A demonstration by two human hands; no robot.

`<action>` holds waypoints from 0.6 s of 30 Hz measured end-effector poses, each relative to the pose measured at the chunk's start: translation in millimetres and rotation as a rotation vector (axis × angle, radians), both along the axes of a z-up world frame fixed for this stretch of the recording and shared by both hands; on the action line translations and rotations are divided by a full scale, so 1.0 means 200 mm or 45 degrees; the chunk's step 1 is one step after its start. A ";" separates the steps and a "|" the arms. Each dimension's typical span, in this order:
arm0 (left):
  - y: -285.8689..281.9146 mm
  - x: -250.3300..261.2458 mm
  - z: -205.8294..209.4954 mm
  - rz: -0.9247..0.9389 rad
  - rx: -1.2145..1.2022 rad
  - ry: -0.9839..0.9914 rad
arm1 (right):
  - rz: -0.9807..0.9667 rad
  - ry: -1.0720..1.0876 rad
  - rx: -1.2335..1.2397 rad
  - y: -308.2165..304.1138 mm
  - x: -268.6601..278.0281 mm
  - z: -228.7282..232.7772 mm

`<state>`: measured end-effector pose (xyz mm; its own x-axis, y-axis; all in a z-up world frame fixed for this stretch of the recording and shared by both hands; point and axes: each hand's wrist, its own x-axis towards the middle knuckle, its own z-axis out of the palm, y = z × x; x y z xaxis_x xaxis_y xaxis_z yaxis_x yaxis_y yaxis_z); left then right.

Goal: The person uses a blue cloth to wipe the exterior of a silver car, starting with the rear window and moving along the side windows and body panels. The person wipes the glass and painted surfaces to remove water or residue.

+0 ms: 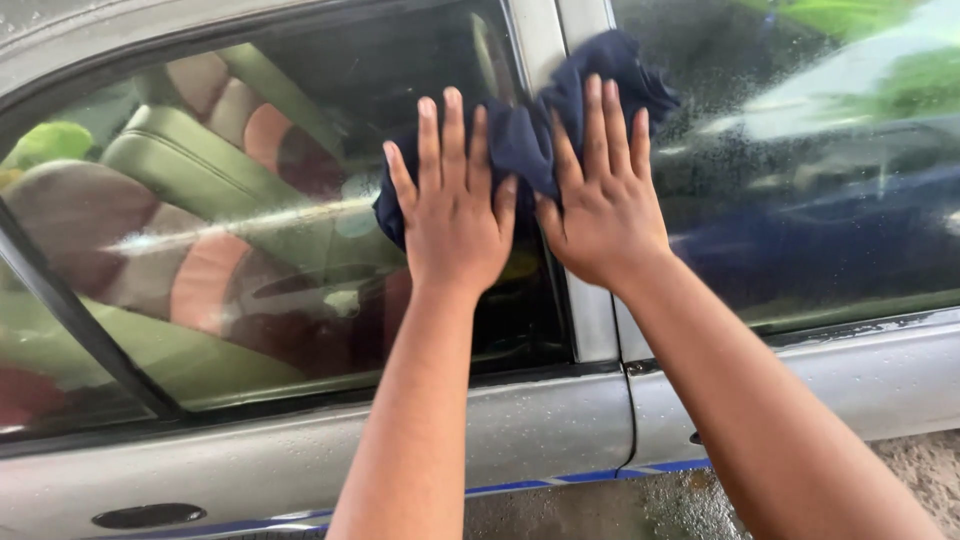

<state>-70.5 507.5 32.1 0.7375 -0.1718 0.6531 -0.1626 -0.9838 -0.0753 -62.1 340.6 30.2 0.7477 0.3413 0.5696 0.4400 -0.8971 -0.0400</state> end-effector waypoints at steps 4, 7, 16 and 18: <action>-0.04 -0.07 -0.19 0.026 0.047 0.034 | 0.036 -0.040 0.035 -0.04 -0.08 -0.26; -0.04 -0.09 -0.33 -0.081 -0.012 0.064 | -0.017 -0.092 0.015 -0.06 -0.10 -0.45; 0.06 0.01 -0.10 -0.082 -0.020 -0.055 | 0.089 -0.225 -0.013 -0.06 0.02 -0.14; 0.09 0.06 0.01 0.031 -0.068 -0.004 | 0.021 -0.071 0.074 -0.01 0.01 -0.03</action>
